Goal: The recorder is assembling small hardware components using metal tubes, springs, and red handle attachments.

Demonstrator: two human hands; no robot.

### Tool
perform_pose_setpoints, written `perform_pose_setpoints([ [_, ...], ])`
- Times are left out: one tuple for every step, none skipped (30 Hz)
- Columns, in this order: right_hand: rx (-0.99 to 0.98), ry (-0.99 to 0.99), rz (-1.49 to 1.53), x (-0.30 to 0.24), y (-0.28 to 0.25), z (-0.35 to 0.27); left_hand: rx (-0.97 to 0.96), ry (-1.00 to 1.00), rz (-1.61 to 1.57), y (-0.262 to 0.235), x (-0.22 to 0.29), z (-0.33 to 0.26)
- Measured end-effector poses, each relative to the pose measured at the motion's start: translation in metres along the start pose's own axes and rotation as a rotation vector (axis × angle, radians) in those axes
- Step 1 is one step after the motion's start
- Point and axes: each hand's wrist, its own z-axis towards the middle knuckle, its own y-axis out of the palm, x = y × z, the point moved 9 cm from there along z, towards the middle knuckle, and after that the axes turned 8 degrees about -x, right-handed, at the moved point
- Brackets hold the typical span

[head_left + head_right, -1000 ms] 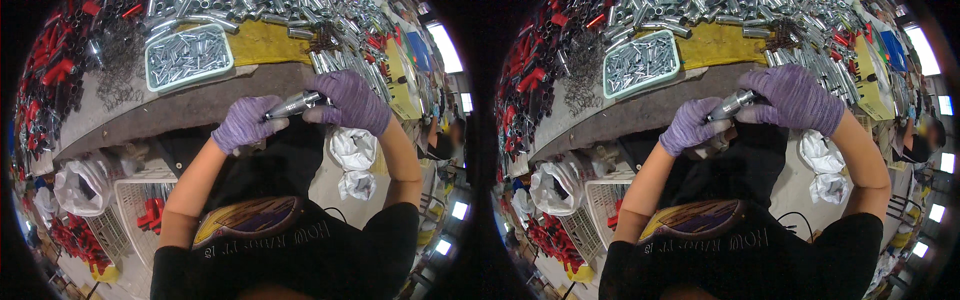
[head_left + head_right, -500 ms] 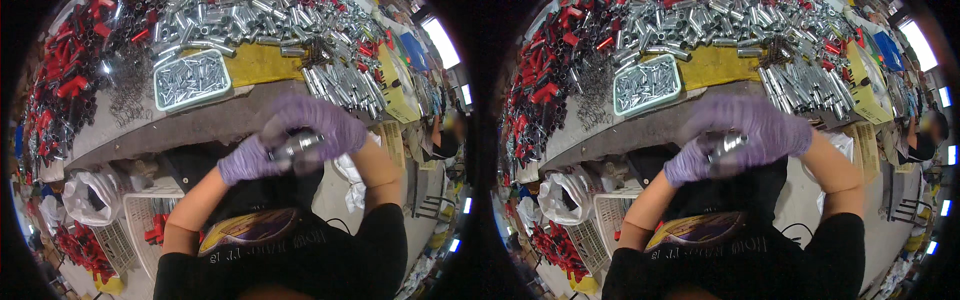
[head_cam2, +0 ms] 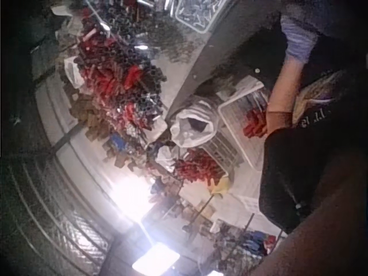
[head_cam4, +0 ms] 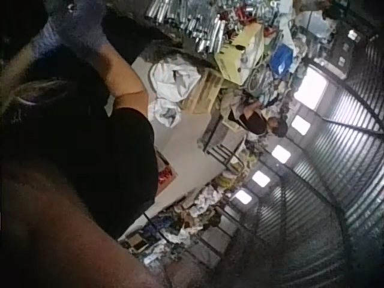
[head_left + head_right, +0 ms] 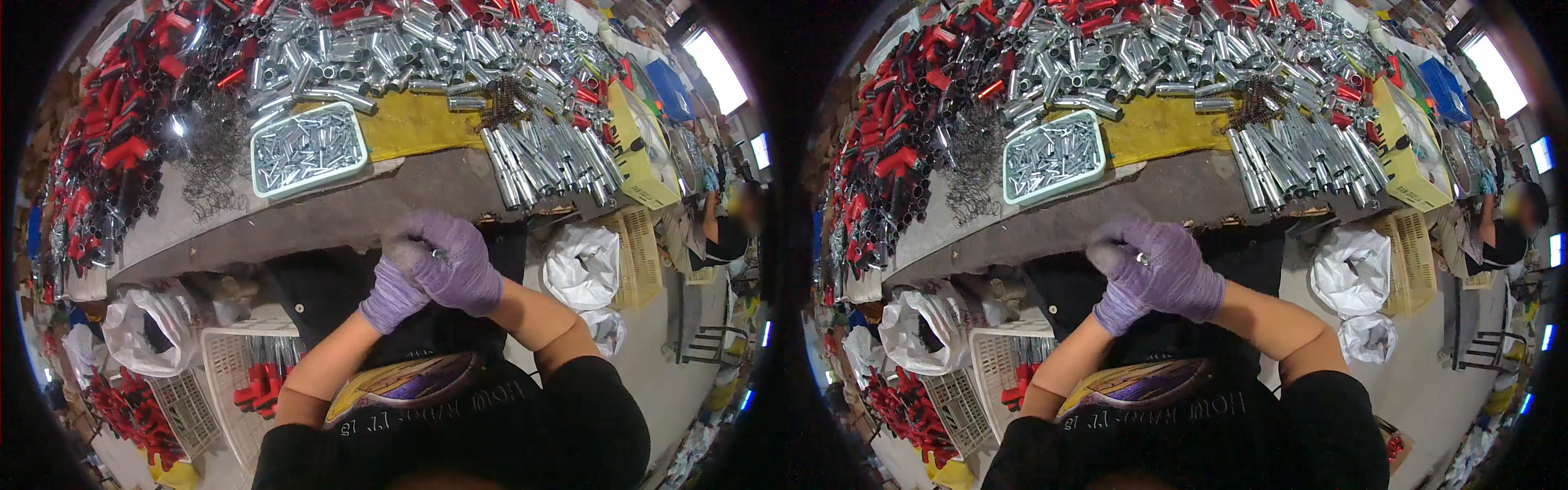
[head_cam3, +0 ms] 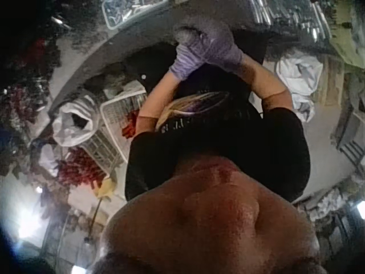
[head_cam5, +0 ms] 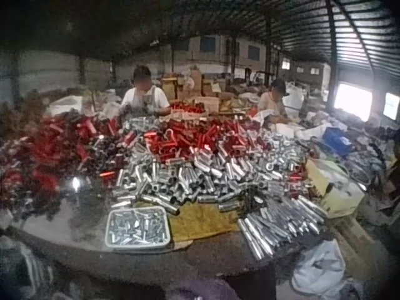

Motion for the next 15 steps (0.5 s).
perform_pose_setpoints([
  [-0.004, 0.008, 0.004, 0.001, -0.005, 0.004, -0.002, 0.101, 0.215, 0.0, -0.007, -0.009],
  [-0.288, -0.109, 0.128, -0.009, 0.01, 0.009, -0.004, 0.198, 0.432, 0.004, -0.009, -0.021],
  [-0.566, -0.226, 0.254, -0.02, 0.025, 0.005, -0.013, 0.296, 0.647, 0.009, 0.013, -0.025],
  [-0.667, -0.313, 0.303, -0.024, 0.028, 0.001, -0.094, 0.021, -0.021, 0.013, 0.0, -0.024],
  [-0.681, -0.309, 0.315, -0.03, 0.034, -0.003, -0.081, 0.009, -0.026, 0.022, -0.009, -0.025],
  [-0.507, -0.105, 0.283, -0.021, 0.029, 0.005, 0.008, 0.014, 0.289, 0.023, -0.017, -0.021],
  [-0.333, 0.097, 0.247, -0.009, 0.023, 0.007, 0.096, 0.013, 0.603, 0.021, -0.023, -0.022],
  [-0.226, 0.045, 0.141, -0.002, 0.022, 0.005, 0.092, 0.01, 0.601, 0.019, -0.015, -0.017],
  [-0.228, 0.054, 0.145, 0.002, 0.023, 0.004, 0.145, 0.022, 0.471, 0.01, -0.002, -0.017],
  [-0.289, 0.072, 0.145, 0.008, 0.028, 0.004, 0.197, 0.031, 0.337, -0.002, 0.008, -0.017],
  [-0.36, 0.091, 0.154, 0.012, 0.037, 0.002, 0.256, 0.028, 0.205, -0.009, 0.019, -0.019],
  [-0.383, 0.109, 0.175, 0.016, 0.042, 0.0, 0.323, 0.014, 0.069, -0.021, 0.026, -0.025],
  [-0.369, 0.004, 0.005, 0.004, 0.037, -0.001, 0.384, 0.003, -0.077, -0.026, 0.037, -0.033],
  [-0.367, -0.11, -0.15, -0.007, 0.037, -0.004, 0.462, -0.02, -0.215, -0.033, 0.041, -0.029],
  [-0.354, -0.174, -0.292, -0.01, 0.033, -0.006, 0.541, -0.049, -0.354, -0.036, 0.051, -0.039],
])
